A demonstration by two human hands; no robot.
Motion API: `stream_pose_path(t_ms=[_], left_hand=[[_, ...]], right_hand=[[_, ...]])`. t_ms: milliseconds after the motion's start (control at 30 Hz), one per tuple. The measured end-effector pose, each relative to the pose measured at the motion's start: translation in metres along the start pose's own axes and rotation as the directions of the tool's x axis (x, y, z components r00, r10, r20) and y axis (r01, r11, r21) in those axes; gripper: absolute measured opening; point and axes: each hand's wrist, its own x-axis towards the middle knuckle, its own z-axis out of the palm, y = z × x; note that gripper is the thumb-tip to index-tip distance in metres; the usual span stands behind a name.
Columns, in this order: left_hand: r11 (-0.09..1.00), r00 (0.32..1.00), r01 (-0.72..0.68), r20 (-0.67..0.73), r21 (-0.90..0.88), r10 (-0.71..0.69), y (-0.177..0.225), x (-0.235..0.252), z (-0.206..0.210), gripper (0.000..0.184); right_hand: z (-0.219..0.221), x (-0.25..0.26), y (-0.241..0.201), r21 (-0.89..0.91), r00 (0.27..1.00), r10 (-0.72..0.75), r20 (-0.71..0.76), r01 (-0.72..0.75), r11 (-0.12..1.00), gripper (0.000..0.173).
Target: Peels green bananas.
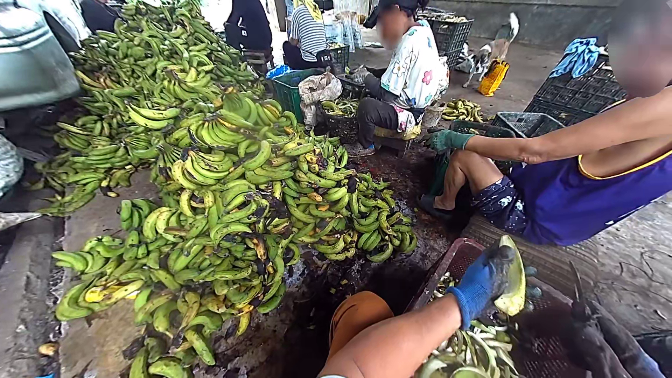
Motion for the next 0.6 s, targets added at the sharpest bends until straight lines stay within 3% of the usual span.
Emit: stream_pose_path(t_ms=[200, 433, 533, 600], left_hand=[[0.997, 1.0, 0.023, -0.002, -0.079, -0.023, 0.004, -0.001, 0.0, 0.047], [1.0, 1.0, 0.021, 0.014, 0.018, -0.021, 0.004, -0.002, -0.001, 0.048], [0.999, 1.0, 0.0, 0.009, 0.032, -0.001, 0.004, -0.003, -0.001, 0.047], [1.0, 1.0, 0.009, 0.018, 0.02, -0.009, 0.006, -0.003, -0.001, 0.048]], right_hand=[[-0.003, -0.005, 0.019, -0.016, 1.0, -0.019, -0.016, 0.019, 1.0, 0.049], [-0.007, -0.005, 0.04, 0.051, 0.998, -0.067, 0.0, 0.066, 0.997, 0.047], [-0.009, -0.005, 0.041, 0.015, 0.991, -0.127, 0.034, 0.127, 0.992, 0.05], [-0.001, -0.003, 0.017, 0.045, 0.999, -0.053, 0.005, 0.053, 0.998, 0.048]])
